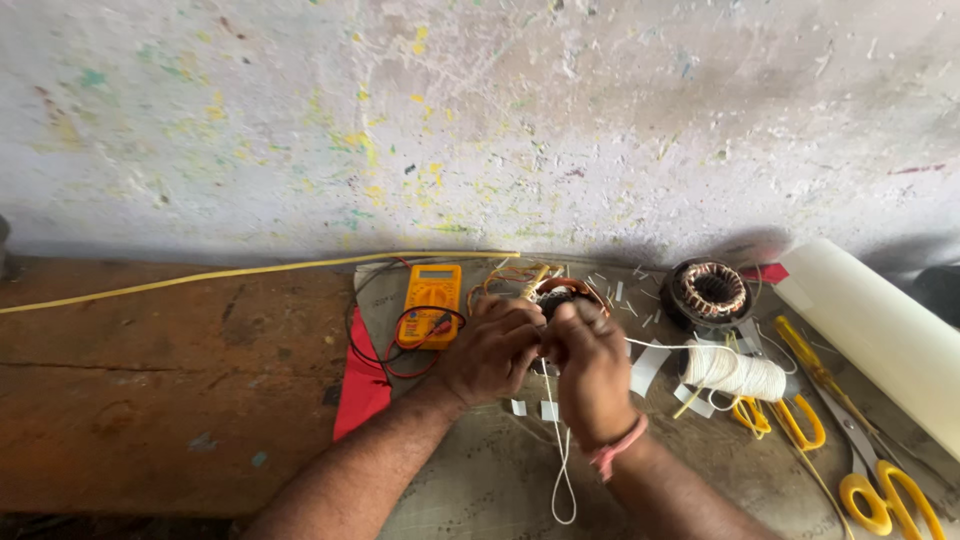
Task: The person binds the copper windings of an electric motor stator using white string and a yellow-handled tool.
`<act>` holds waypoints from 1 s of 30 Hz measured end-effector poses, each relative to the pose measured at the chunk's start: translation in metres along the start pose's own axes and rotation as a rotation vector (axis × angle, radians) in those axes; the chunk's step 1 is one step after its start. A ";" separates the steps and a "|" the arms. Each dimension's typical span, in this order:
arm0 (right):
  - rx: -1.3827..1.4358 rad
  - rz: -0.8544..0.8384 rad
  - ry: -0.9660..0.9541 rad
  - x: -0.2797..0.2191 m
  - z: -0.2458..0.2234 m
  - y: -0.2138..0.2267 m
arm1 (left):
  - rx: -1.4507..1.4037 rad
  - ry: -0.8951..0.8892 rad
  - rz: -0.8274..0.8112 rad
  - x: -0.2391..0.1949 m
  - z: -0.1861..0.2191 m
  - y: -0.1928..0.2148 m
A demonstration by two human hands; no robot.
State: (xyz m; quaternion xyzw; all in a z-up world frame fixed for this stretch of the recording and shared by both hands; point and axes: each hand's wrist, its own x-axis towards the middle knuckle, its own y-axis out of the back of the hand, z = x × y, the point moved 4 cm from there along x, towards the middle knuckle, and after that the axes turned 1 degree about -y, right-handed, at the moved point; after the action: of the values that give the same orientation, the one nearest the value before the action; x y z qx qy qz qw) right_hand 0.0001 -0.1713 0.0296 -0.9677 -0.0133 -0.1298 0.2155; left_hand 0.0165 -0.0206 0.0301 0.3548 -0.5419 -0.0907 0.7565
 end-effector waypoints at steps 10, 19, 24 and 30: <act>-0.896 -0.541 0.785 -0.050 -0.034 -0.047 | -0.127 -0.094 0.093 0.010 -0.006 0.010; -1.132 -0.657 0.703 -0.059 -0.003 -0.045 | -0.329 0.043 0.056 0.009 -0.016 0.002; -1.100 -0.698 0.718 -0.055 0.000 -0.046 | -0.405 0.081 0.024 0.013 -0.012 0.009; -1.117 -0.713 0.571 -0.051 0.005 -0.044 | -0.376 0.136 0.017 0.019 -0.010 0.008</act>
State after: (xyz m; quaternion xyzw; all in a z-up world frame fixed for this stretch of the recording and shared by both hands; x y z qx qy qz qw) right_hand -0.0516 -0.1277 0.0301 -0.7984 -0.2032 -0.4277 -0.3719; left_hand 0.0313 -0.0204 0.0479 0.2082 -0.4659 -0.1598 0.8450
